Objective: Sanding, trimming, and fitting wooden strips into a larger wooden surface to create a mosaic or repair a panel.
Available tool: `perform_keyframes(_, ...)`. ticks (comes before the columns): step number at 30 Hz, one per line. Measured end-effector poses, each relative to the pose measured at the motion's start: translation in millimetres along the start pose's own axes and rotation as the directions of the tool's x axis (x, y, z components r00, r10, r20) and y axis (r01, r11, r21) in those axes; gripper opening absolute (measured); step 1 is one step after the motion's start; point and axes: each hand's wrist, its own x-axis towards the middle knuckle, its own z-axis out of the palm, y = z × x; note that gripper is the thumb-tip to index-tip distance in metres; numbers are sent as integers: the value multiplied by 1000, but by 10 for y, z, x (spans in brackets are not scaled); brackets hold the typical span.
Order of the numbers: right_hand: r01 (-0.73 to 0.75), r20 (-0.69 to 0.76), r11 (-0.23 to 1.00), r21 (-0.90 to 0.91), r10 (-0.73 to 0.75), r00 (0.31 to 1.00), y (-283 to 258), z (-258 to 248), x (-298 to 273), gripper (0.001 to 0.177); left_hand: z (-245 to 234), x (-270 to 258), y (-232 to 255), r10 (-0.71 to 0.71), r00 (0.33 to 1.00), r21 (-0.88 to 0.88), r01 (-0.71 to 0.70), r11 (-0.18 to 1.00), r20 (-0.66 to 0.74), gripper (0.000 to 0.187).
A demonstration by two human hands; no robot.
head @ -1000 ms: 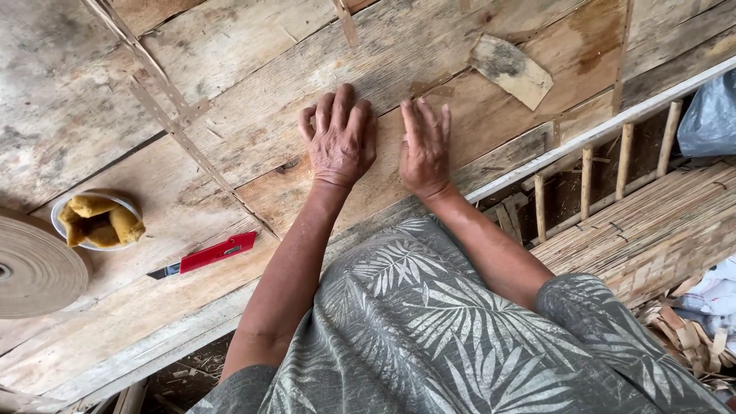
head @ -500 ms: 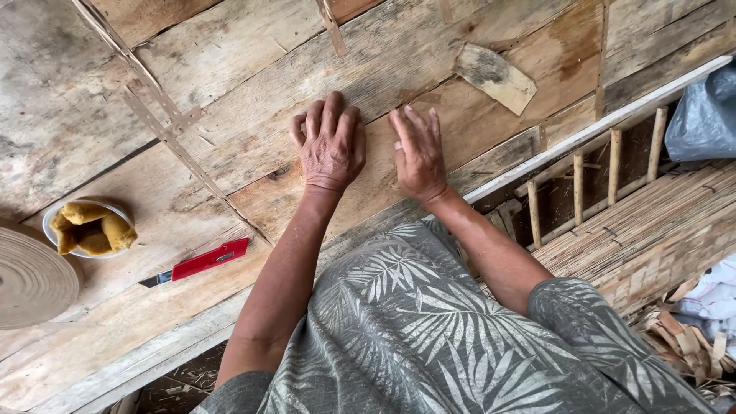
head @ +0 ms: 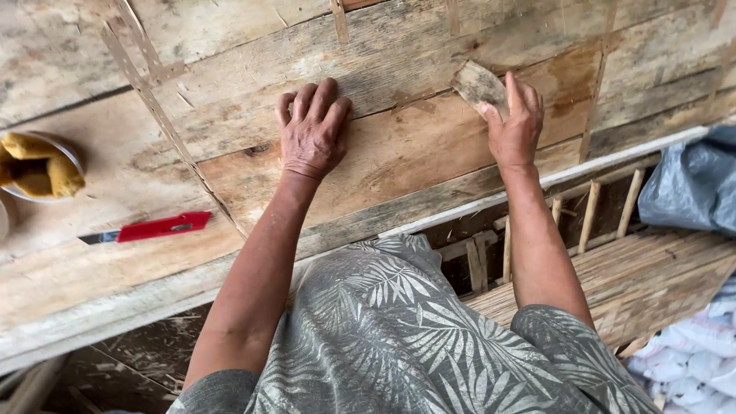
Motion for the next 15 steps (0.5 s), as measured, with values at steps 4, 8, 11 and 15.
perform_keyframes(4,80,39,992,101,-84,996,-13,-180,118,52,10,20,49,-31,999,109,33,994,-15,9)
perform_keyframes(8,318,60,943,99,-324,944,-105,-260,114,11,158,-85,-12,-33,998,188,24,982,47,28)
perform_keyframes(11,486,104,864,130,-499,860,-372,-371,109,35,159,-74,5,-16,998,196,3,981,65,38)
perform_keyframes(15,564,188,825,14,-557,809,-723,-239,95,50,215,-115,-48,-6,998,164,-5,986,68,40)
